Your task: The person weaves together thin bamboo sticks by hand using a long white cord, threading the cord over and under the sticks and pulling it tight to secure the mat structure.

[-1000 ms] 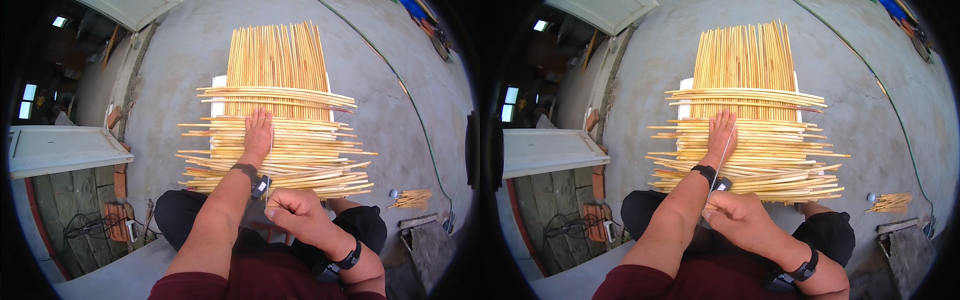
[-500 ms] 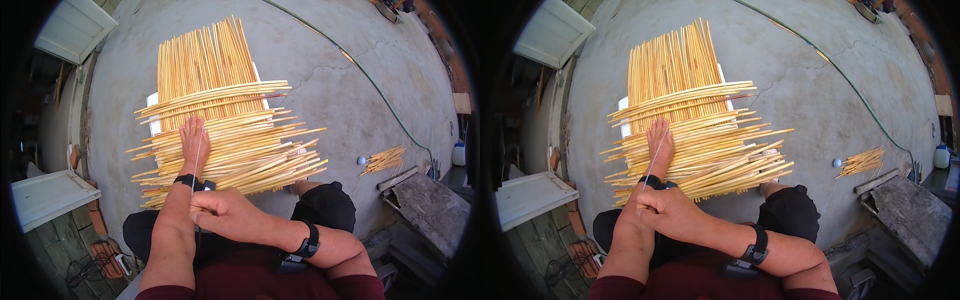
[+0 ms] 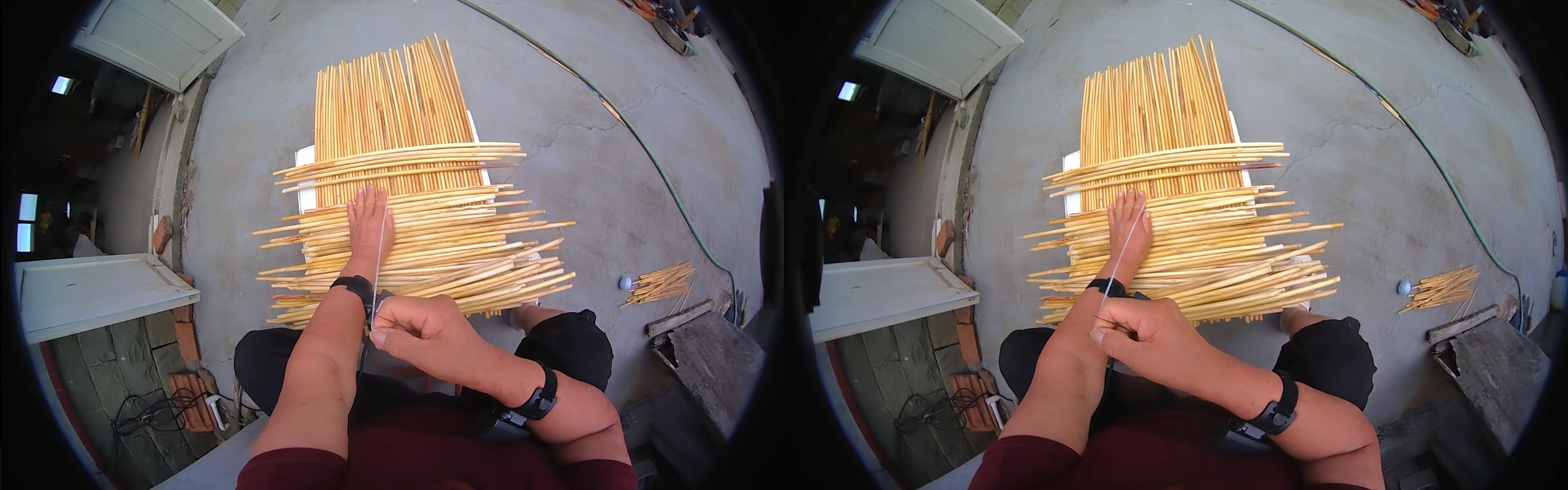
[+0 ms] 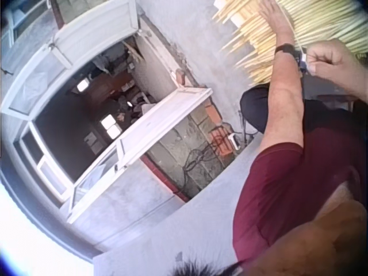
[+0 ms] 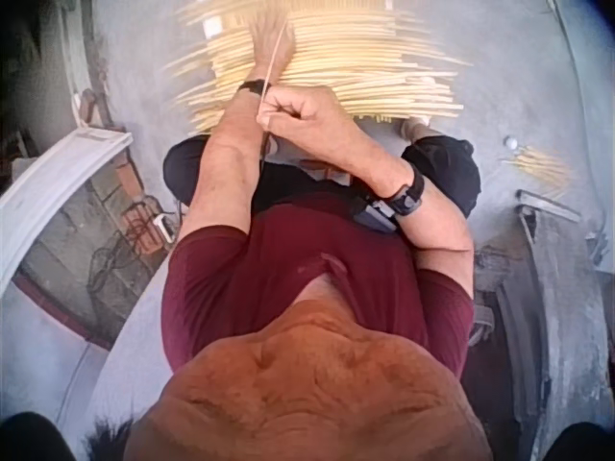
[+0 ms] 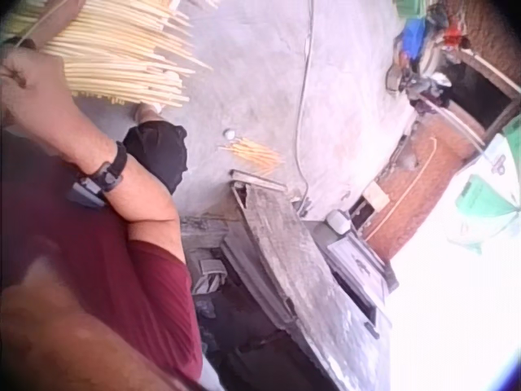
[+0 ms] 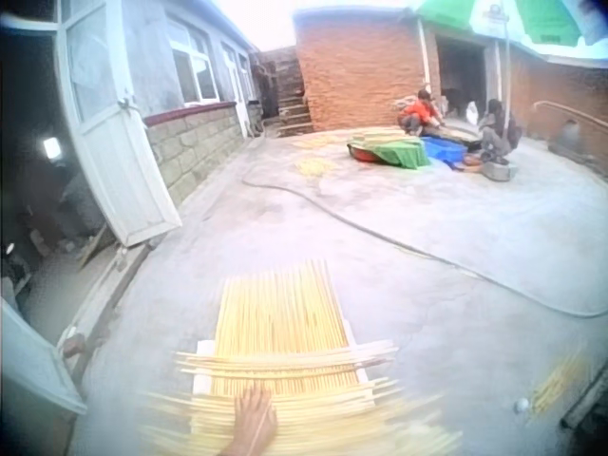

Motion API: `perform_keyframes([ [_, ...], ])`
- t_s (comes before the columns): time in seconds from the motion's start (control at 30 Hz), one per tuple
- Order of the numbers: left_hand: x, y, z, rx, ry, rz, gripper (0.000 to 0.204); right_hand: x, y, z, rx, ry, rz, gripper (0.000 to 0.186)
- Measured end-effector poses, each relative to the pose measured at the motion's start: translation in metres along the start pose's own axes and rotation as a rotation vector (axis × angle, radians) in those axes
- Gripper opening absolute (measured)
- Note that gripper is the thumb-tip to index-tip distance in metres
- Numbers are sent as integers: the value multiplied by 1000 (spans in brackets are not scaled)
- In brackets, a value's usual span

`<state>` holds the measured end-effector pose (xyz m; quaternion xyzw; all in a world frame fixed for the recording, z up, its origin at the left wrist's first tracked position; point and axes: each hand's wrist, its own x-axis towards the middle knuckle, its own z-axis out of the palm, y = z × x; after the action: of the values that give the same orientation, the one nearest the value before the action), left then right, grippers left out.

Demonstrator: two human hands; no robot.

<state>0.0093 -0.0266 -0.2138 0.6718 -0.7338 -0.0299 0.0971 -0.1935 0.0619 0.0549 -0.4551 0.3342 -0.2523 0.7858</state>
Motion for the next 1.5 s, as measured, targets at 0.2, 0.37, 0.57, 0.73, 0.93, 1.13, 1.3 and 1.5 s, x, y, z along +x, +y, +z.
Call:
perform_keyframes([
  [0.2,5,0,-15,-43,-109,-25,50,3,1,3,-82,55,-13,16],
  [0.37,10,-7,-27,-129,63,-10,40,6,6,0,-62,112,-34,16],
  [0.57,41,-26,-42,-221,225,-1,23,10,13,-1,14,143,-59,17],
  [0.73,66,-21,-42,-140,238,140,18,11,17,-3,22,88,23,18],
  [0.93,80,-20,-30,27,126,188,16,17,21,-3,67,118,-39,19],
  [1.13,78,-21,-28,138,185,243,11,21,24,0,61,76,53,19],
  [1.3,76,-13,-31,221,132,286,9,24,27,4,71,96,28,17],
  [1.5,78,-4,-51,184,173,326,8,22,24,8,16,60,81,14],
])
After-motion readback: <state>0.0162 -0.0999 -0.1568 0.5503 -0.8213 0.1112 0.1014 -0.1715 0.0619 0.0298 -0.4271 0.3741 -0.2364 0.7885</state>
